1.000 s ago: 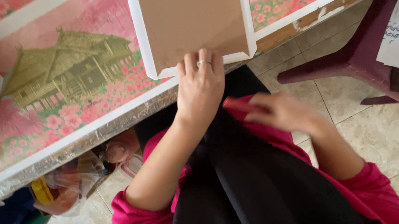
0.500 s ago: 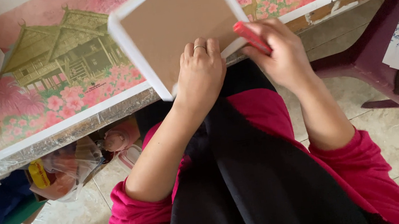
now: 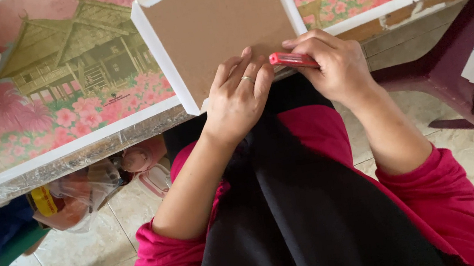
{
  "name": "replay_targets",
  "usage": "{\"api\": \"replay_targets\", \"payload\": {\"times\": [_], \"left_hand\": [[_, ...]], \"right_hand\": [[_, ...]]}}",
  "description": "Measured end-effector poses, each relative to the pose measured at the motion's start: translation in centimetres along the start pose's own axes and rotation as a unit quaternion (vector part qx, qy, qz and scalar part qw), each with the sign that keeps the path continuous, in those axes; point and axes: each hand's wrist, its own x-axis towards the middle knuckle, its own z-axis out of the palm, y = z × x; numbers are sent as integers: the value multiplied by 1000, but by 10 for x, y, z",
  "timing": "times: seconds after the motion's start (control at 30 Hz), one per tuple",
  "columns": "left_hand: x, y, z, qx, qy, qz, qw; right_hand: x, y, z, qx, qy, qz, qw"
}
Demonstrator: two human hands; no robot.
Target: The person assembles books by placing a brown cover sheet into a white frame and smoothing it with a red tool. They repeat this process for multiple books, stacking the finished items on the table.
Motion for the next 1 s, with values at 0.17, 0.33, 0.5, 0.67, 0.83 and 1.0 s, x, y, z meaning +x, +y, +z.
{"api": "replay_targets", "payload": {"times": [0.17, 0.33, 0.5, 0.67, 0.83, 1.0], "left_hand": [[-1, -4, 4, 31, 7, 25, 999], [-2, -4, 4, 18, 18, 1, 1000], [0, -5, 3, 35, -38, -12, 999], [-1, -3, 12, 47, -99, -56, 992], [2, -2, 10, 40, -101, -81, 991], [-3, -10, 10, -5, -126, -82, 989]], "right_hand": [[-9, 11, 20, -75, 29, 39, 996], [3, -1, 20, -72, 52, 137, 987], [-24, 2, -20, -31, 58, 131, 989], [-42, -55, 6, -13, -11, 262, 965], [-31, -28, 1, -120, 33, 140, 982], [-41, -42, 16, -164, -1, 110, 980]]}}
